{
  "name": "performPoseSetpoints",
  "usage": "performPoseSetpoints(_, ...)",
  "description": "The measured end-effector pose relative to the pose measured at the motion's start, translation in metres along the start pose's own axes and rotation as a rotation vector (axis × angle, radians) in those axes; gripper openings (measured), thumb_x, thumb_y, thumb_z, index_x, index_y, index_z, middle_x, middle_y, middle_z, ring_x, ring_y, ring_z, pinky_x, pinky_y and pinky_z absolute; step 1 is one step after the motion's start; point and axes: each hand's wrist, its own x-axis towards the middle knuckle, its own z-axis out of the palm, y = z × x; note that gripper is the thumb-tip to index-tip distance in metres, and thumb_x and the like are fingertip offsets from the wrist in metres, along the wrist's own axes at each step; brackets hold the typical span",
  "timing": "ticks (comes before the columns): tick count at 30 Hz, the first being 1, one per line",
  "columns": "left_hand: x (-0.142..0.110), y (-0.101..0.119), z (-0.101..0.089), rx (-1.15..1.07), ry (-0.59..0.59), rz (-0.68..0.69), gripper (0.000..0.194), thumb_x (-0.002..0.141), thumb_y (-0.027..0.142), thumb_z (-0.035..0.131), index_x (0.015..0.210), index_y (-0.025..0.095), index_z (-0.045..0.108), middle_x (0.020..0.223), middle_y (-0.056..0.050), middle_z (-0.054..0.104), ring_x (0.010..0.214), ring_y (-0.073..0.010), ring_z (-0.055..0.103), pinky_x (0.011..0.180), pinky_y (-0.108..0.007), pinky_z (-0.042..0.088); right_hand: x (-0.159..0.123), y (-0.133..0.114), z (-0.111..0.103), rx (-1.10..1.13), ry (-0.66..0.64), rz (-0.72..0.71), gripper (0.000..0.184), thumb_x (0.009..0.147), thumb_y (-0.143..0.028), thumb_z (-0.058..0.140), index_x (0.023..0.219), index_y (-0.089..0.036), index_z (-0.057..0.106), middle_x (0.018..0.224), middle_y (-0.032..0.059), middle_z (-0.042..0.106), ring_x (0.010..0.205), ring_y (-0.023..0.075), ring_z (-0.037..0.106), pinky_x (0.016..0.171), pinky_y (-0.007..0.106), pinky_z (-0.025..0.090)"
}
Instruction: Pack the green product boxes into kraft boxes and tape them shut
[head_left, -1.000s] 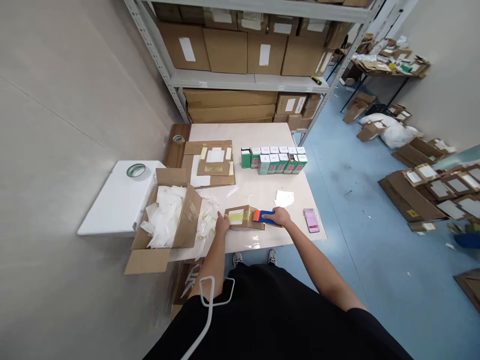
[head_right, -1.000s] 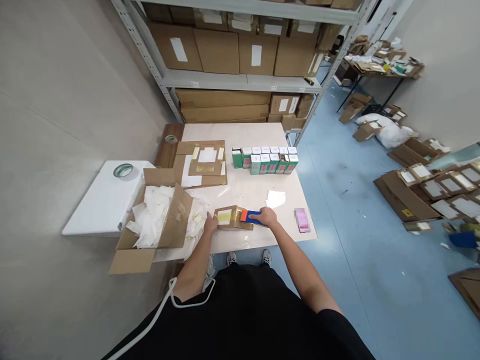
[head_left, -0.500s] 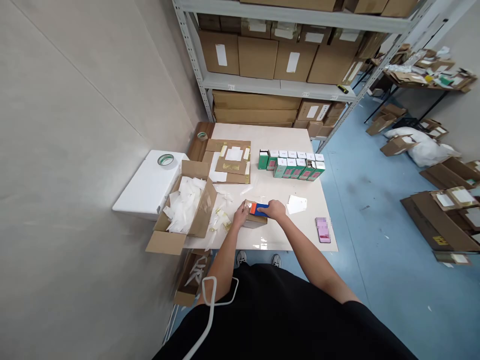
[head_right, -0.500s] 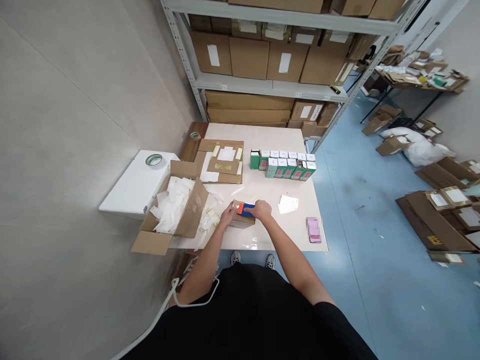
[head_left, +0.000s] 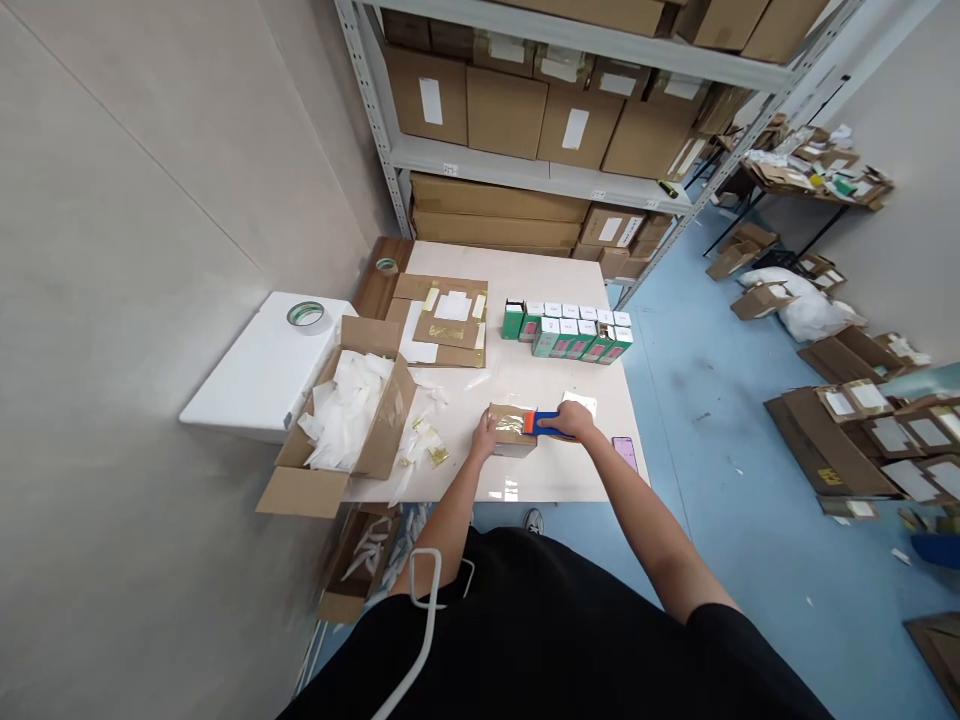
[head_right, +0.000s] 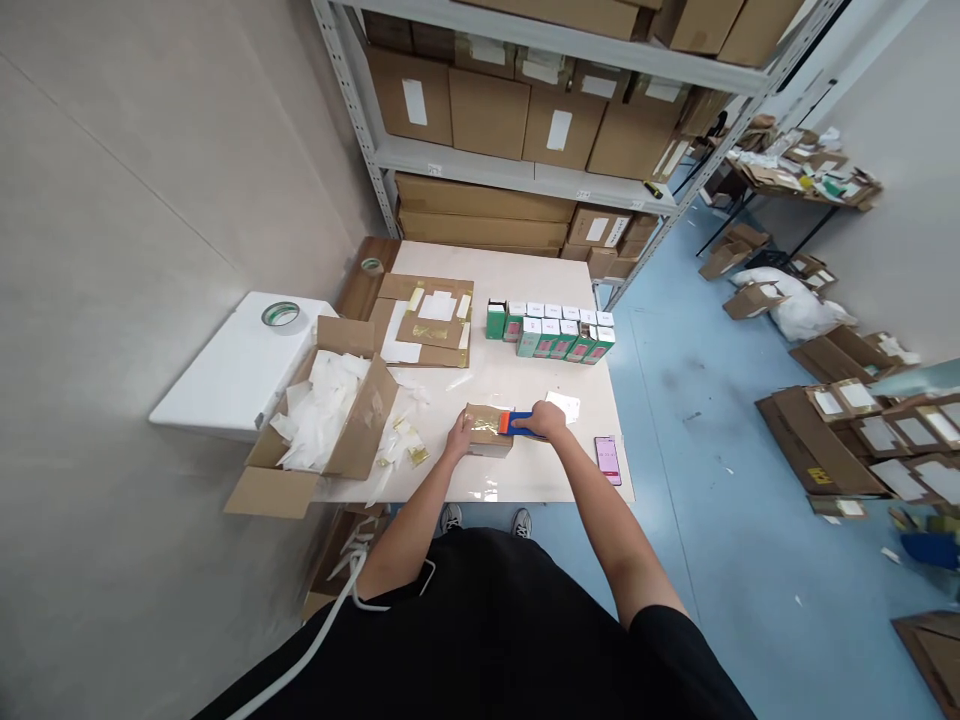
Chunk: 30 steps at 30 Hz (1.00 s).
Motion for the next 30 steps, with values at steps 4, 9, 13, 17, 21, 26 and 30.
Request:
performPoseSetpoints(4,-0.005,-0.004,-0.003,0.042,-0.022,0.014,0.062,0.104,0.053,0.043,0.159,0.024,0.045,0.145,-0.011,0.066,0.132,-0.0322,0.063,0.113,-0.046,0.048,-0.004,0.037,0.005,0.08,-0.022,0.043,0.058,0.074,-0.076,0.075,0.071,-0.018,0.071,0.075,0.0078,0.073,0.073,0.021,0.069,0.056,0.026,0.038)
performPoseSetpoints(9,-0.003,0.001,-0.008,0.106,-0.05,-0.007,0.061,0.105,0.053,0.038,0.162,0.029,0.041,0.15,-0.007,0.063,0.137,-0.029,0.06,0.116,-0.042,0.045,-0.007,0.065,0.015,0.046,-0.009,0.084,0.057,0.074,-0.075,0.075,0.075,-0.018,0.071,0.081,0.0088,0.074,0.074,0.0212,0.069,0.055,0.027,0.036)
performPoseSetpoints(13,-0.003,0.005,-0.009,0.124,-0.074,-0.023,0.063,0.106,0.053,0.038,0.163,0.028,0.039,0.153,-0.007,0.06,0.14,-0.0293,0.057,0.118,-0.043,0.043,-0.009,0.061,0.023,0.055,-0.01,0.106,0.058,0.077,-0.076,0.072,0.082,-0.018,0.074,0.087,0.0109,0.076,0.079,0.0233,0.071,0.058,0.027,0.039)
performPoseSetpoints(17,-0.007,0.0,-0.009,0.101,-0.063,-0.018,0.064,0.105,0.053,0.037,0.164,0.029,0.036,0.155,-0.006,0.058,0.144,-0.0277,0.053,0.121,-0.043,0.038,-0.01,0.047,0.043,-0.051,0.048,0.118,0.049,0.081,-0.061,0.077,0.1,-0.016,0.076,0.104,0.0172,0.077,0.096,0.0287,0.073,0.072,0.029,0.047)
performPoseSetpoints(21,-0.01,-0.009,-0.012,0.058,-0.069,0.006,0.064,0.105,0.055,0.04,0.162,0.028,0.041,0.156,-0.007,0.057,0.146,-0.0273,0.051,0.122,-0.041,0.037,-0.018,0.068,0.072,-0.064,-0.04,0.22,0.046,0.085,-0.053,0.077,0.108,-0.013,0.075,0.108,0.0206,0.076,0.102,0.0313,0.073,0.077,0.031,0.05)
performPoseSetpoints(26,-0.009,-0.013,-0.01,0.023,-0.042,0.044,0.062,0.105,0.053,0.04,0.162,0.026,0.041,0.159,-0.008,0.053,0.149,-0.0251,0.047,0.124,-0.04,0.034,-0.032,0.103,0.107,0.019,0.044,0.327,0.051,0.102,-0.053,0.05,0.125,-0.011,0.066,0.115,0.022,0.074,0.107,0.0299,0.072,0.081,0.032,0.05)
performPoseSetpoints(30,-0.005,-0.016,-0.01,0.032,-0.079,0.041,0.066,0.106,0.054,0.038,0.165,0.024,0.034,0.161,-0.009,0.05,0.15,-0.0252,0.046,0.124,-0.039,0.034,-0.031,0.099,0.128,0.102,0.045,0.338,0.041,0.105,-0.035,0.041,0.134,-0.013,0.059,0.125,0.02,0.071,0.12,0.0277,0.067,0.096,0.035,0.046)
